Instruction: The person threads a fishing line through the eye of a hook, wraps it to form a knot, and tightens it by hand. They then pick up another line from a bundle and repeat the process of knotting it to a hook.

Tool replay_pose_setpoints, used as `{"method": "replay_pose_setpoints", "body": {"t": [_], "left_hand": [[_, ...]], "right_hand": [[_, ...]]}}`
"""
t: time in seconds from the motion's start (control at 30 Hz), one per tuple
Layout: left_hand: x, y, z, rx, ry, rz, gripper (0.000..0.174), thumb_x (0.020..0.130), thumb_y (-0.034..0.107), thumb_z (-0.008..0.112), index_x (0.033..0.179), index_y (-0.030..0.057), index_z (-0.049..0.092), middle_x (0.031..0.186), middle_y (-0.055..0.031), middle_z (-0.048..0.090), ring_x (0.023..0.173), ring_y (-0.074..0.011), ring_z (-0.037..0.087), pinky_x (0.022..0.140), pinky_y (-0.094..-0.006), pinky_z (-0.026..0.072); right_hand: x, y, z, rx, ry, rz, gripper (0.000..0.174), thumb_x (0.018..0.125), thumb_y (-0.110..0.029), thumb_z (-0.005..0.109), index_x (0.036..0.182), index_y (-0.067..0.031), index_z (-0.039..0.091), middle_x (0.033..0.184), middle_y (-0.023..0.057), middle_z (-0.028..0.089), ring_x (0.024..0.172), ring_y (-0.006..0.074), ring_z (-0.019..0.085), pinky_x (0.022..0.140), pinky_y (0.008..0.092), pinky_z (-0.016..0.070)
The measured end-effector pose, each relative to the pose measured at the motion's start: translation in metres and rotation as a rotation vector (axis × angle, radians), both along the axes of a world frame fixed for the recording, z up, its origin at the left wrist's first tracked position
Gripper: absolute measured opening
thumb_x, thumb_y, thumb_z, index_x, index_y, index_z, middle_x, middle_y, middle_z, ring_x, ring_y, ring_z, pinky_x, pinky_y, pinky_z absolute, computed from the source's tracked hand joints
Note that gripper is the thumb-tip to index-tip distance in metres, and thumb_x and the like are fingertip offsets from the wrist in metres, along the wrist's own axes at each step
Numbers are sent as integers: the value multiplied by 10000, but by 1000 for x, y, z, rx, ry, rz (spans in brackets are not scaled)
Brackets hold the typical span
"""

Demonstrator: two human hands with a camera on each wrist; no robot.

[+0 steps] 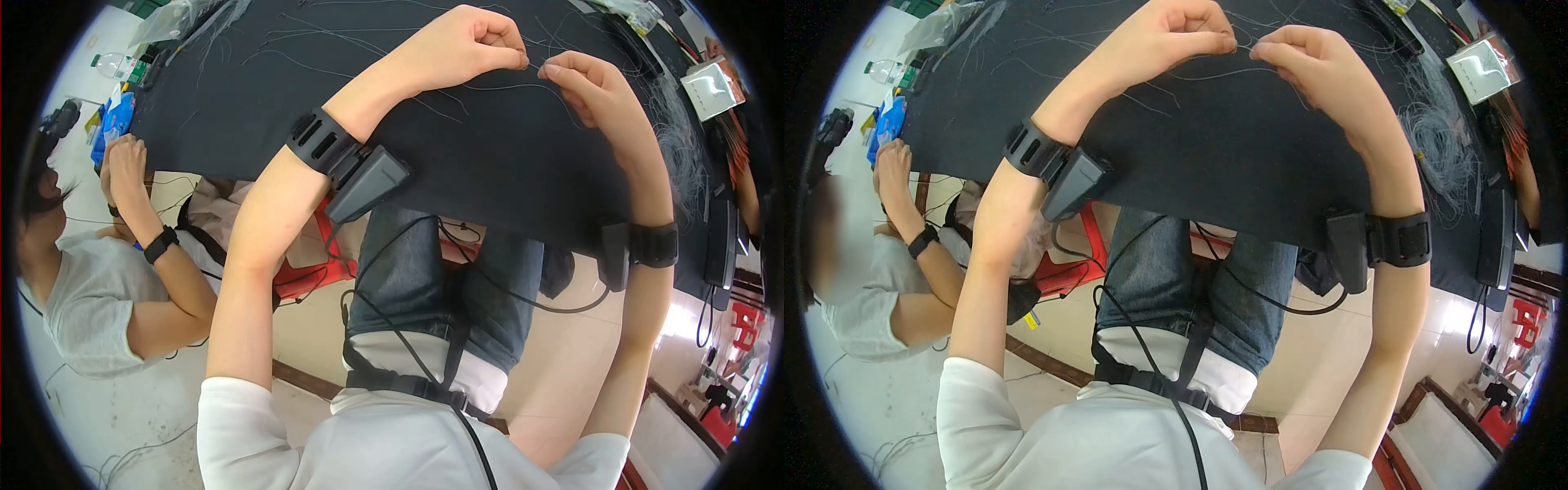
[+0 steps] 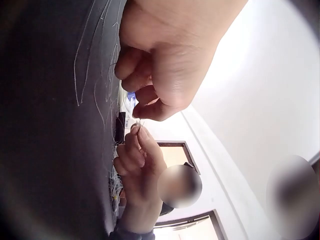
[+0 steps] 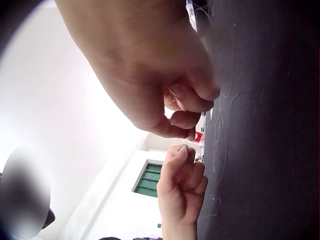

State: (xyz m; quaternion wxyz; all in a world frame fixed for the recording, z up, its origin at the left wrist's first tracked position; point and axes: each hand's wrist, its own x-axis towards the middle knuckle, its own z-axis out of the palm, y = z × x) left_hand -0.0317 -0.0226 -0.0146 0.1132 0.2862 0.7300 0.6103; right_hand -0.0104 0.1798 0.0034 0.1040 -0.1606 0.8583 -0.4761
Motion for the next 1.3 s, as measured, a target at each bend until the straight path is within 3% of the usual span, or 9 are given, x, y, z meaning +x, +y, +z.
{"method": "replay_pose_setpoints", "body": {"t": [0.3,0.4,0.5,0.6,0.7,0.87,1.0,1.2,1.3], "left_hand": [[-1,1,-2,-48,26,25,89,818,77,575,758,12,570,603,48,492,542,-20,423,487,-173,335],[0,1,-6,-162,246,143,131,785,154,609,789,25,630,638,3,577,602,-48,512,566,-199,398],[3,1,-2,86,309,120,136,807,153,621,801,17,617,621,28,554,568,-25,466,524,-178,353],[16,-9,38,-11,97,61,130,851,134,586,802,14,579,620,50,501,552,-22,425,496,-180,344],[8,-23,35,-133,244,43,128,840,150,596,850,23,609,734,7,583,690,-34,514,636,-178,416],[5,-18,19,-79,-2,-61,83,838,101,588,833,18,594,644,62,514,573,7,426,520,-160,329],[14,-13,14,-76,-79,-56,76,830,83,597,831,7,589,627,54,493,561,0,414,513,-163,322],[18,-18,4,-85,-45,1,47,840,48,577,870,12,584,721,8,562,609,-15,458,547,-165,361],[20,-19,5,-112,-51,-9,47,837,47,577,865,10,584,742,-3,581,634,-21,485,563,-163,373]], "right_hand": [[-5,5,-4,18,32,-65,259,843,-278,510,937,-86,657,574,-69,417,478,19,358,434,175,261],[-4,4,-3,-19,75,-90,256,849,-281,512,931,-85,655,569,-75,407,480,13,352,434,171,258],[-4,4,-2,-87,77,-62,254,858,-280,513,926,-79,653,568,-78,402,482,6,349,431,167,255],[3,1,3,-180,11,-41,244,869,-266,513,921,-72,650,564,-85,391,476,-1,337,423,160,253],[11,-5,6,-281,-129,-9,236,868,-256,519,910,-61,645,561,-87,386,465,-4,328,413,157,243],[14,-12,8,-382,-348,-1,267,880,-255,512,925,-13,617,543,-86,367,445,-2,311,394,167,222],[12,-11,1,-495,-377,-97,302,895,-273,493,942,4,605,524,-85,351,435,3,304,387,172,218],[16,-17,5,-268,-433,-29,328,891,-303,491,908,-2,620,559,-53,396,494,28,342,437,197,272],[18,-18,0,-256,-335,10,301,873,-282,518,891,0,622,602,-30,451,551,45,381,494,206,309]]}}
